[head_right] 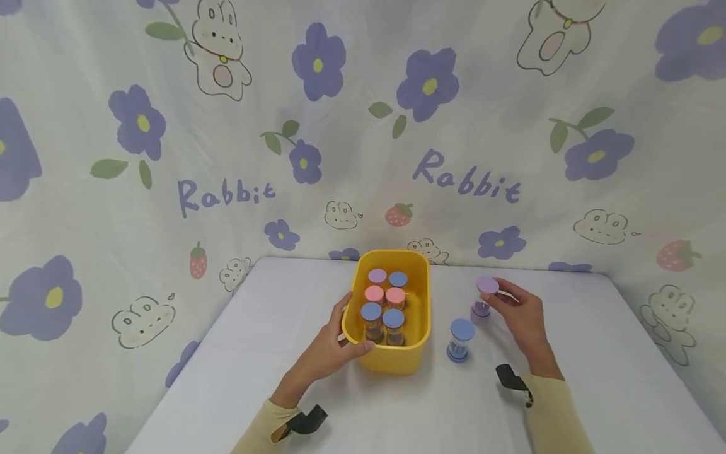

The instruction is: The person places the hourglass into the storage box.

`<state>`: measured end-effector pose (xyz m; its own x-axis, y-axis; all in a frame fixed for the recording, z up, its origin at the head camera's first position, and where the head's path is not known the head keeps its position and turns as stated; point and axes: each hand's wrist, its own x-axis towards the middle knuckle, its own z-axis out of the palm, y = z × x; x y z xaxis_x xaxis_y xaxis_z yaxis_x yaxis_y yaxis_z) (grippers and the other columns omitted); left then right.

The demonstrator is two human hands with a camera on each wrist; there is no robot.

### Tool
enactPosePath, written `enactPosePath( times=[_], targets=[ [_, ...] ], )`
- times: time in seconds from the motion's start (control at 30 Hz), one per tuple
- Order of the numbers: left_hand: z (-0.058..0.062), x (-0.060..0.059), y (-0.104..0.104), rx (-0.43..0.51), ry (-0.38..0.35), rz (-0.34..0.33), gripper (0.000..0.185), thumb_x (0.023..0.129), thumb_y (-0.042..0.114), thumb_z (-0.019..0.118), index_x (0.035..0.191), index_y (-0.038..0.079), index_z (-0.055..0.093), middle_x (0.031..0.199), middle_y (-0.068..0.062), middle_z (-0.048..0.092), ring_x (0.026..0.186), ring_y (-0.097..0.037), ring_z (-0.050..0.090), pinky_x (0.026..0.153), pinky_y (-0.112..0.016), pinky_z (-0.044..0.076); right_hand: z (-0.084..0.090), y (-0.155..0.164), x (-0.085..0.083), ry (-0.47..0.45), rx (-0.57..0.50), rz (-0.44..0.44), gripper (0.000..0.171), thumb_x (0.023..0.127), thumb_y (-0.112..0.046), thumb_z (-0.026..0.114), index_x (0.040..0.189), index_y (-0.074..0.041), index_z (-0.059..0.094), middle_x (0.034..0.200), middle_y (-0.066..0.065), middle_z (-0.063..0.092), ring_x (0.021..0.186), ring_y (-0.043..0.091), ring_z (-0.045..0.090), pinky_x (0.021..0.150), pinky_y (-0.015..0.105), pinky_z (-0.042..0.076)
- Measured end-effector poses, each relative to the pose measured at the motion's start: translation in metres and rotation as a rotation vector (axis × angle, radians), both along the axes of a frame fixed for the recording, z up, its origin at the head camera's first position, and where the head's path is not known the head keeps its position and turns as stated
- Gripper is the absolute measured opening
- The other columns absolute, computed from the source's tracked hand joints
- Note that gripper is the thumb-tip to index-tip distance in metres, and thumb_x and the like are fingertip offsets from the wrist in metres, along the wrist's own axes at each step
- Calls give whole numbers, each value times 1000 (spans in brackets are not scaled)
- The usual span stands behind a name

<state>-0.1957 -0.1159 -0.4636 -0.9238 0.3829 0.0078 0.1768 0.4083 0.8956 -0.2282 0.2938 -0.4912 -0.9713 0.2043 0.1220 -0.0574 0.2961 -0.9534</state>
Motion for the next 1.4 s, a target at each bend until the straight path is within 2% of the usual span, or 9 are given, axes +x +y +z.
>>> enactPosePath(
  times=[0.17,0.3,0.43,0.87,1.03,1.13,1.4],
  targets=[
    [1,0,0,6,-11,1,110,85,60,77,166,34,6,174,3,23,156,-27,35,122,-58,39,15,3,9,-13,26,-26,70,93,-39,77,152,-11,52,121,-33,58,101,-20,60,83,-1,50],
    [1,0,0,10,-22,4,110,85,60,78,165,35,7,173,4,23,156,-27,36,122,-58,39,29,2,17,9,33,-34,68,92,-35,78,150,-11,54,118,-34,59,101,-19,61,83,-1,49],
    [2,0,0,4,-23,9,110,85,60,78,165,35,7,173,6,25,155,-25,36,123,-57,39,46,-2,24,26,65,-43,66,93,-35,77,150,-12,54,123,-32,58,103,-18,61,84,-1,49],
    [0,-2,0,3,-13,2,113,84,61,77,166,31,6,173,5,24,155,-26,36,122,-56,40,99,-33,44,36,59,-25,63,94,-37,76,150,-17,55,128,-26,58,106,-14,61,86,2,52],
    [-1,-3,0,2,-17,3,112,85,61,77,166,32,6,173,6,25,155,-26,37,122,-57,40,108,-50,49,107,35,8,60,96,-29,75,150,-12,55,123,-29,61,106,-9,62,87,2,52],
    [-1,-3,1,0,-18,3,112,85,61,77,166,32,6,172,6,25,155,-26,37,122,-57,40,111,-60,50,112,39,11,60,95,-31,75,149,-13,56,123,-29,61,107,-8,62,88,3,52],
    [-1,-3,1,-9,-11,8,112,84,62,78,166,34,7,172,5,26,155,-26,37,122,-57,41,117,-95,54,138,45,62,57,95,-37,75,144,-13,60,136,-8,65,112,-3,64,93,8,52]
  ],
)
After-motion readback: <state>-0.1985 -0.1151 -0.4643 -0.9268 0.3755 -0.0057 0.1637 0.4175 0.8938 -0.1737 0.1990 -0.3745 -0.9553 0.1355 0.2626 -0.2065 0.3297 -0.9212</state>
